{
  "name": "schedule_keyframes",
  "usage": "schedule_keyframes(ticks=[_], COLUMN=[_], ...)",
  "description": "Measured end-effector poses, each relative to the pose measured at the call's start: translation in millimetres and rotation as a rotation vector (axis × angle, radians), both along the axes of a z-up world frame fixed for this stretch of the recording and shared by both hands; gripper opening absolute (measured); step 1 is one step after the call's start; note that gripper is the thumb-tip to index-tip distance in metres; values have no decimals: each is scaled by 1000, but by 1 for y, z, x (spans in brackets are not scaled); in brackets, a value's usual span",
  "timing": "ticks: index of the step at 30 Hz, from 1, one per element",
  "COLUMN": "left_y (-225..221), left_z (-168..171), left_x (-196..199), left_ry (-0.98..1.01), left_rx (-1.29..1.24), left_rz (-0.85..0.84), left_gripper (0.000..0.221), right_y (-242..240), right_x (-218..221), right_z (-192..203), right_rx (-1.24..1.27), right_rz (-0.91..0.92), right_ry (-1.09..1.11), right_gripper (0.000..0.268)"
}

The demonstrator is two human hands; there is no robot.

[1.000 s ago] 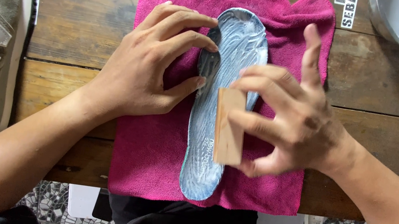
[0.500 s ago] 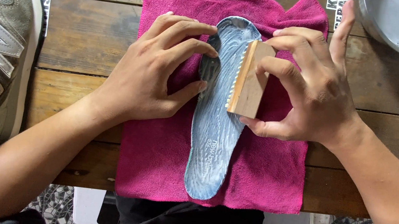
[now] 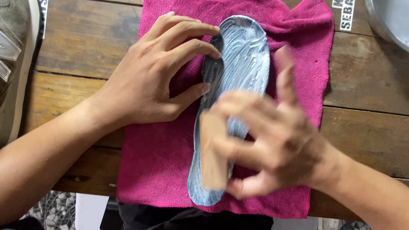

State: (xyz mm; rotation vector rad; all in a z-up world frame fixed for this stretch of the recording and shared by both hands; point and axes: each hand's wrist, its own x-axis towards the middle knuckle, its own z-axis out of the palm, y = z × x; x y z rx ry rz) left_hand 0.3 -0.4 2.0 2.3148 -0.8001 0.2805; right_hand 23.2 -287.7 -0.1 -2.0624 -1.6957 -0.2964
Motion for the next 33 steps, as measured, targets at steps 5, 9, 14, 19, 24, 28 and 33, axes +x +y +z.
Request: schedule_keyframes(ticks=[5, 9, 14, 19, 24, 28, 33], left_y=[1, 2, 1, 2, 2, 3, 3], left_z=[-3, -3, -3, -1, -4, -1, 2], left_x=[-1, -1, -2, -1, -3, -3, 1], left_ry=[-3, -21, 16, 28, 27, 14, 13], left_rx=[16, 21, 29, -10, -11, -7, -12], left_rz=[-2, 0, 9, -17, -9, 2, -2], left_gripper=[37, 37, 38, 37, 40, 36, 37], right_y=[-5, -3, 7, -6, 8, -7, 11], right_x=[24, 14, 0, 23, 5, 32, -19], right_z=[-6, 5, 2, 4, 0, -5, 20], right_rx=[-48, 15, 16, 40, 13, 37, 19], right_rz=[-59, -97, 145, -62, 131, -190, 135], right_ry=[21, 23, 38, 14, 125, 76, 121], right_gripper=[73, 72, 65, 89, 43, 79, 36])
